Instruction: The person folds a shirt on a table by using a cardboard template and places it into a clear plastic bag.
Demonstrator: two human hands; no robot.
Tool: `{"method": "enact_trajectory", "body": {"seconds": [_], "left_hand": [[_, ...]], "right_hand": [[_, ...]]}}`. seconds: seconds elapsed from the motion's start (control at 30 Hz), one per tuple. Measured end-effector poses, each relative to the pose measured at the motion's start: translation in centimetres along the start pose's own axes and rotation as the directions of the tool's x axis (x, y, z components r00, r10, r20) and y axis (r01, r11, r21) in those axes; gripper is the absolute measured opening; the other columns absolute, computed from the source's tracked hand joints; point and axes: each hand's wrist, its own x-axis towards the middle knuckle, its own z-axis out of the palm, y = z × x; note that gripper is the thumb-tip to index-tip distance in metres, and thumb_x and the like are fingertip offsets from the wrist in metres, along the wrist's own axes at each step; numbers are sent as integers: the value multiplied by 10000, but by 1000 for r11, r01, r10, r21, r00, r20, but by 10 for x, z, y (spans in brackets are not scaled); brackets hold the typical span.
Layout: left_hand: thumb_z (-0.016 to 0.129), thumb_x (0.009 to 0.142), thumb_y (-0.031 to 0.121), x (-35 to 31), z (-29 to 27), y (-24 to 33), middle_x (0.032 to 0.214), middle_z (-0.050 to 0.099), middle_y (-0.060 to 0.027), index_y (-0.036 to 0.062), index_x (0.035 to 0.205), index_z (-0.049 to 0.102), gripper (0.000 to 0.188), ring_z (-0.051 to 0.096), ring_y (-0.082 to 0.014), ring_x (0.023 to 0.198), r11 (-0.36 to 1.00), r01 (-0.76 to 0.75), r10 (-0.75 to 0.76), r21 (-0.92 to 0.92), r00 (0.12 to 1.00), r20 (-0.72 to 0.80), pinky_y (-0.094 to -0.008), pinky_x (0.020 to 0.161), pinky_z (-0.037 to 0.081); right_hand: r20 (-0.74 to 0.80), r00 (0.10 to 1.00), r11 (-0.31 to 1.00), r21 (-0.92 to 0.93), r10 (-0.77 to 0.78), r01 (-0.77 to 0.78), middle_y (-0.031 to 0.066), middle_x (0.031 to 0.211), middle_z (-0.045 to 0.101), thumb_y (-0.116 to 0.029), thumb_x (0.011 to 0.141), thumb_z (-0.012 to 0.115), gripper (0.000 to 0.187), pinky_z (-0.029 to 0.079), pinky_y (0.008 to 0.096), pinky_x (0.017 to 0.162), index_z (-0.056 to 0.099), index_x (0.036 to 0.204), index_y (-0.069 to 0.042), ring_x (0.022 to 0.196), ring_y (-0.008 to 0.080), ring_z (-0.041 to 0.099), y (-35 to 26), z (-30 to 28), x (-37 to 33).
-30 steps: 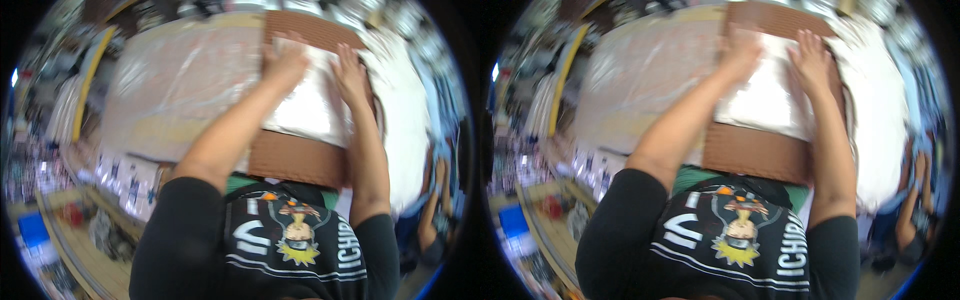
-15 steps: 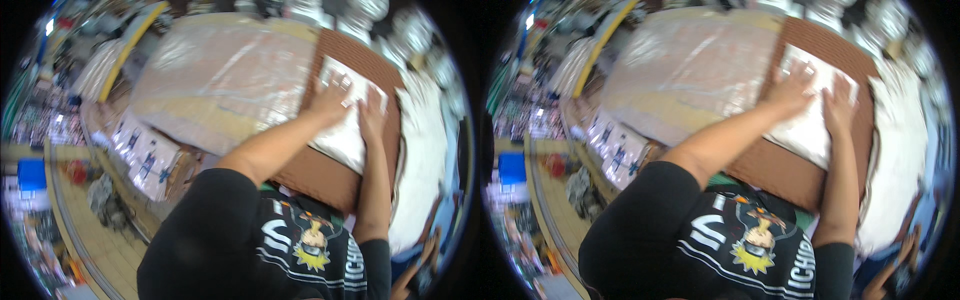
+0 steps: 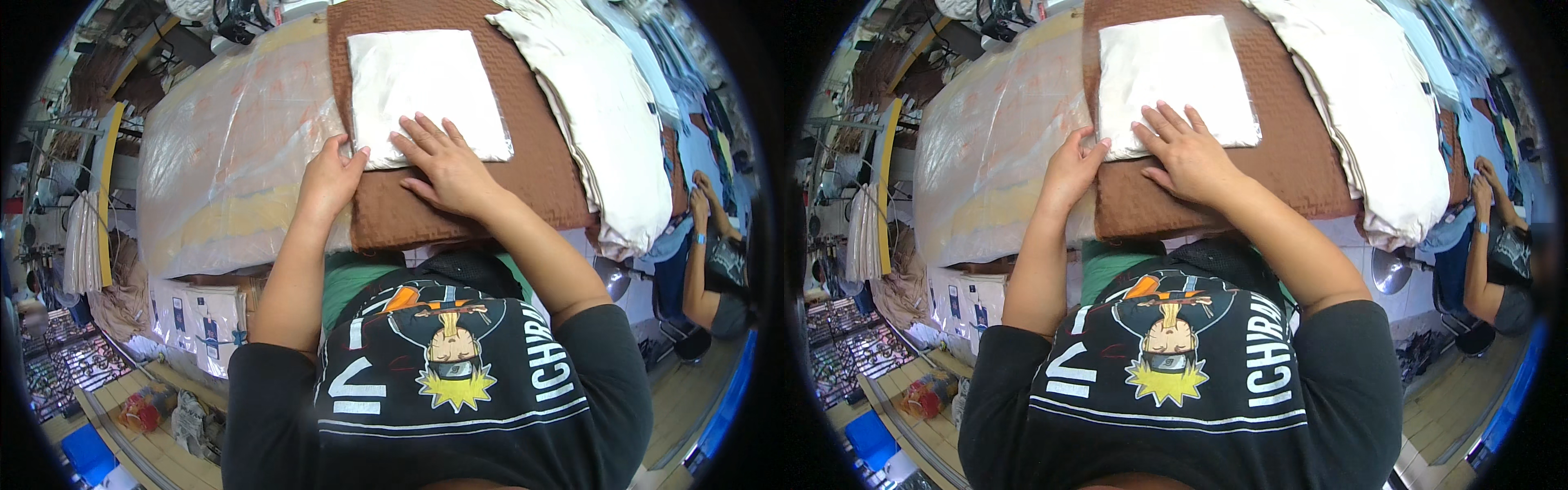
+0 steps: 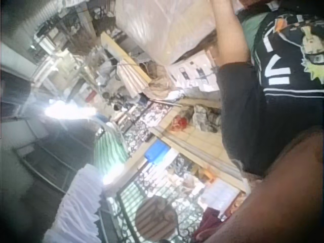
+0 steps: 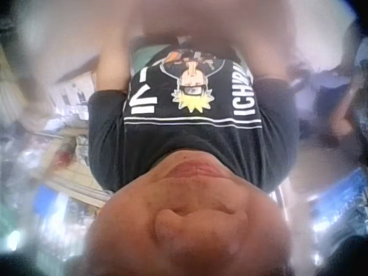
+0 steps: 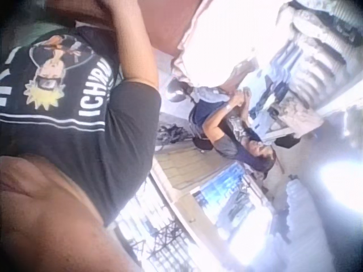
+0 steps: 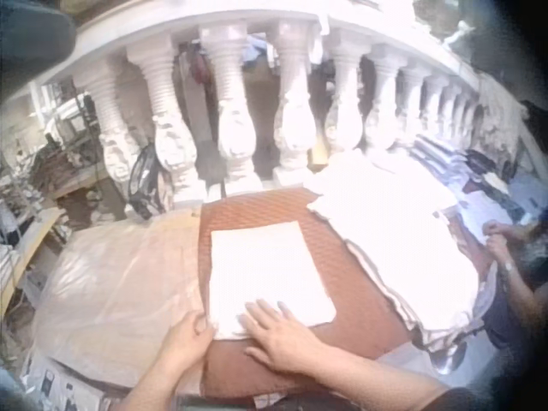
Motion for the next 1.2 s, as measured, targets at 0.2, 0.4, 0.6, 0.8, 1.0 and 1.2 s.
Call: {"method": "enact_trajectory", "body": {"seconds": [0.2, 0.4, 0.6, 0.8, 1.0, 1.2], "left_hand": [[610, 811, 240, -18, -4, 13, 1061, 585, -183, -6, 1248, 461, 523, 563, -312, 985, 964, -129, 165, 233, 976, -145, -375, 847, 447], [624, 751, 153, -28, 6, 18, 1331, 430, -149, 68, 1272, 439, 559, 399, -322, 1238, 589, -580, 678, 564, 733, 46, -392, 1005, 357], [594, 758, 101, -9, 17, -2, 1287, 481, -126, 82, 1250, 464, 510, 454, -307, 1190, 683, -592, 643, 427, 765, 31, -385, 995, 372], [575, 760, 70, -1, 28, 1, 1178, 573, -93, 87, 1147, 548, 389, 542, -257, 1089, 575, -568, 740, 588, 668, -79, -389, 884, 432], [594, 790, 109, 12, -21, 43, 1046, 642, -79, 119, 1053, 630, 266, 610, -255, 956, 602, -560, 717, 569, 692, -78, -380, 829, 456], [566, 877, 141, 1, -155, 112, 1054, 647, -64, 44, 1161, 576, 300, 604, -199, 935, 442, -790, 842, 424, 528, 106, -296, 879, 435]], "right_hand": [[-67, 997, 997, -55, 42, -46, 143, 1404, 362, -331, 831, 583, 583, 237, 506, 1065, 404, 1339, -107, 1318, 307, 311, -5, 12, -5], [-52, 990, 987, -90, 128, -133, 170, 1414, 339, -259, 803, 586, 595, 243, 533, 1058, 393, 1342, -98, 1322, 337, 302, -1, 1, -13], [-7, 955, 912, -294, 298, -286, 175, 1356, 417, -120, 802, 527, 513, 332, 481, 1023, 426, 1304, -93, 1256, 345, 402, 43, -25, -53], [-167, 982, 956, -267, 82, -126, 106, 1087, 600, -155, 806, 558, 348, 422, 409, 885, 540, 1148, -92, 1020, 272, 572, 66, -29, -44], [-145, 977, 903, -380, 159, -203, 89, 1030, 633, -177, 788, 617, 321, 432, 386, 892, 582, 1095, -90, 974, 264, 595, 77, -28, -29], [-380, 867, 944, 196, 322, -265, 73, 992, 674, -126, 839, 629, 246, 470, 306, 862, 633, 1076, -62, 946, 165, 620, 55, -147, -3]]}}
